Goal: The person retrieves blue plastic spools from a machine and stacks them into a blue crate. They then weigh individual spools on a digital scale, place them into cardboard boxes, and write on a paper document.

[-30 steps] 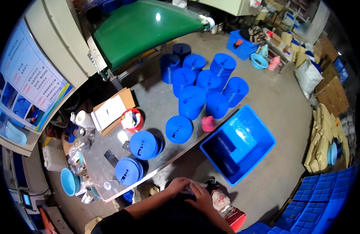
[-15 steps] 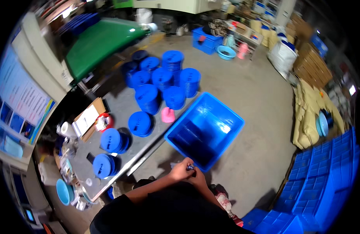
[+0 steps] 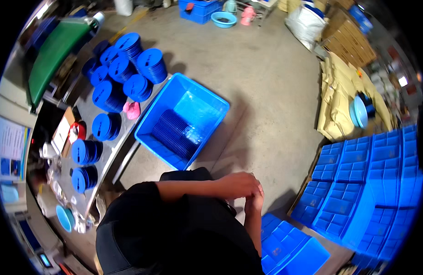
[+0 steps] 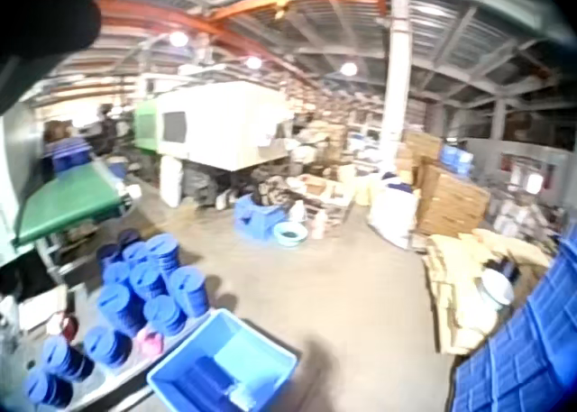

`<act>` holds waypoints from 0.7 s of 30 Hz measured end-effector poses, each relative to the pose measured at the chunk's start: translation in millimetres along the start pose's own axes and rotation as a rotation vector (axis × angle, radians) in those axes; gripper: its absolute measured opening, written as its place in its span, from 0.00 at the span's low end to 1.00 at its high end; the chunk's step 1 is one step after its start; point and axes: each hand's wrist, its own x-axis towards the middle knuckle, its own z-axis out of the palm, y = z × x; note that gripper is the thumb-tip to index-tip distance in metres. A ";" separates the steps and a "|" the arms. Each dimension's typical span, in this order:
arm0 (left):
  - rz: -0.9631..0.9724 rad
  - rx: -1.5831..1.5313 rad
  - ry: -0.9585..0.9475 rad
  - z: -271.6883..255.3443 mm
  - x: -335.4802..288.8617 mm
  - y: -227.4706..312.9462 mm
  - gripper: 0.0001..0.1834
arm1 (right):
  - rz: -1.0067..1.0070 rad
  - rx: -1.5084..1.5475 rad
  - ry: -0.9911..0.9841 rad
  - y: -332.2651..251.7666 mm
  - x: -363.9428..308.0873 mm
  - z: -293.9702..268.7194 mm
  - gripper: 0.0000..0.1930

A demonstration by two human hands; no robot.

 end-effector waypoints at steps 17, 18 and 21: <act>-0.601 0.218 0.748 -177.8 192.3 -298.0 0.07 | -0.274 -0.844 -0.504 -195.1 430.4 198.1 0.09; -0.719 0.209 0.704 -196.8 201.1 -317.1 0.08 | -0.379 -0.957 -0.595 -197.4 455.2 213.0 0.09; -0.995 0.055 0.544 -256.8 223.8 -383.9 0.13 | -0.615 -1.154 -0.737 -194.0 531.4 247.5 0.08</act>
